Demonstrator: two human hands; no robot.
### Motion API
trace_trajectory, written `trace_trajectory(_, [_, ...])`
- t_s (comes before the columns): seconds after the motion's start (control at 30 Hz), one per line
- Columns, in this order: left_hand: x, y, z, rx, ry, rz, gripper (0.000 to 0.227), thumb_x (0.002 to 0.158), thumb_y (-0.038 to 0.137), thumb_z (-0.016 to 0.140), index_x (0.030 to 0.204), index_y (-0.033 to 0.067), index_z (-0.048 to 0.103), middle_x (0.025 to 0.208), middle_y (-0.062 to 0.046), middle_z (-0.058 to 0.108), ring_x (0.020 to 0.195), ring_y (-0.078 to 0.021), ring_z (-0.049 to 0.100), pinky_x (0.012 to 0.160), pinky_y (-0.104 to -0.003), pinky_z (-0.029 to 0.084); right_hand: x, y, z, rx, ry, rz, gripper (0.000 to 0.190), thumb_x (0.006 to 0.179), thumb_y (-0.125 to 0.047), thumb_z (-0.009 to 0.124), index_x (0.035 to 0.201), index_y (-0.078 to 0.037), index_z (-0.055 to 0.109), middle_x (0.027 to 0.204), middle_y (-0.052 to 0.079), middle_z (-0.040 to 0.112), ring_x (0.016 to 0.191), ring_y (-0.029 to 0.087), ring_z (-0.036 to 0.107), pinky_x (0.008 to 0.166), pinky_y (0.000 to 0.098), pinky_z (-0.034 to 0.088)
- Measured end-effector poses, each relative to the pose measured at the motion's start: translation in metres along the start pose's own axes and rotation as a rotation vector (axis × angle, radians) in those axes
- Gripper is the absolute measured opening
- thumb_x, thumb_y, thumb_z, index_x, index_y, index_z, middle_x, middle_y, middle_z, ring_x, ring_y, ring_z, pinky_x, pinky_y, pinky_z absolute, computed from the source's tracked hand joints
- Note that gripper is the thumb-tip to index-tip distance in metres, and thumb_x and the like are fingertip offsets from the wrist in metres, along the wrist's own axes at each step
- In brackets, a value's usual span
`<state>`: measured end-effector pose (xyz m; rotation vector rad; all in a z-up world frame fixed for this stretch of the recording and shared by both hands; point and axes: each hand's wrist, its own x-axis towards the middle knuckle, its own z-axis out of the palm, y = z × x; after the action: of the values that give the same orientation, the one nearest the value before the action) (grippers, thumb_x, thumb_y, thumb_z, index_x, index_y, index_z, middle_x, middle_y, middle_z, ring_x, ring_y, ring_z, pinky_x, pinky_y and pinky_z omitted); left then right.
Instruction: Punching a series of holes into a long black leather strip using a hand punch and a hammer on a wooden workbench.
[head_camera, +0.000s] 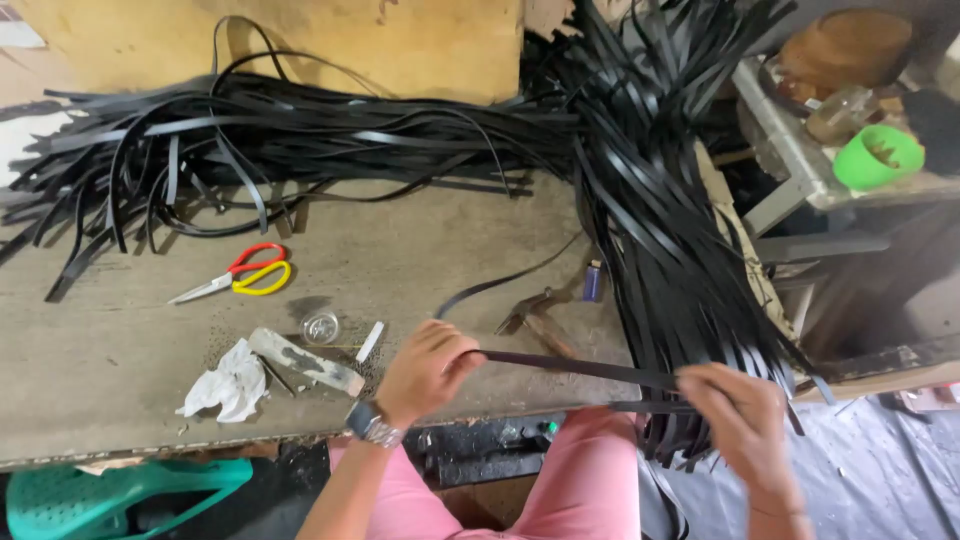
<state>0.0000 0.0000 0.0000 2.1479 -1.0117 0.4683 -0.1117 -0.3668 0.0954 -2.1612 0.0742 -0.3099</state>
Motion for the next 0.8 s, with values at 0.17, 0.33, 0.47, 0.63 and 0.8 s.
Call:
trace_trajectory(0.17, [0.012,-0.013,-0.047,0.293,0.194,-0.067,0.035,0.101,0.045,0.055,0.086,0.0149,0.067,0.074,0.000,0.064,0.075,-0.0173,0.057,0.074,-0.033,0.041,0.009,0.004,-0.029,-0.299,0.216,-0.219,0.028,0.094,-0.012,0.066,0.069,-0.002,0.063,0.052,0.002,0.044,0.052,0.011,0.030,0.051,0.0289,0.023])
trace_trajectory(0.33, [0.039,-0.053,-0.120,0.715,0.370,-0.109,0.048,0.102,0.055,0.047,0.081,0.0178,0.069,0.071,0.001,0.061,0.075,-0.0245,0.048,0.075,-0.043,0.035,0.036,0.019,-0.020,-0.444,0.354,-0.331,0.032,0.099,-0.014,0.068,0.069,-0.005,0.061,0.057,0.001,0.046,0.057,0.014,0.037,0.060,0.0293,0.029])
trace_trajectory(0.47, [0.079,-0.096,-0.195,0.987,0.361,-0.116,0.039,0.101,0.055,0.062,0.083,0.0216,0.070,0.074,0.001,0.060,0.081,-0.0259,0.052,0.081,-0.045,0.033,0.084,0.028,0.004,-0.535,0.456,-0.495,0.033,0.104,-0.016,0.066,0.072,-0.009,0.063,0.065,0.001,0.057,0.059,0.020,0.049,0.060,0.0329,0.034])
trace_trajectory(0.63, [0.141,-0.162,-0.304,1.500,0.338,-0.084,0.030,0.113,0.066,0.074,0.102,0.0386,0.079,0.084,0.017,0.071,0.092,-0.0106,0.064,0.100,-0.034,0.038,0.204,-0.020,0.056,-0.390,0.518,-0.686,0.038,0.106,-0.013,0.060,0.069,-0.005,0.056,0.061,0.004,0.048,0.057,0.020,0.040,0.060,0.0339,0.030])
trace_trajectory(0.8, [0.204,-0.145,-0.324,0.912,0.266,-0.281,0.094,0.080,-0.012,0.077,0.167,0.0046,0.044,0.171,-0.046,0.016,0.150,-0.0609,-0.002,0.107,-0.088,-0.009,0.329,-0.052,0.124,-0.645,0.415,-0.854,0.031,0.103,-0.017,0.058,0.127,-0.002,0.070,0.132,0.018,0.068,0.138,0.038,0.050,0.117,0.0557,0.028])
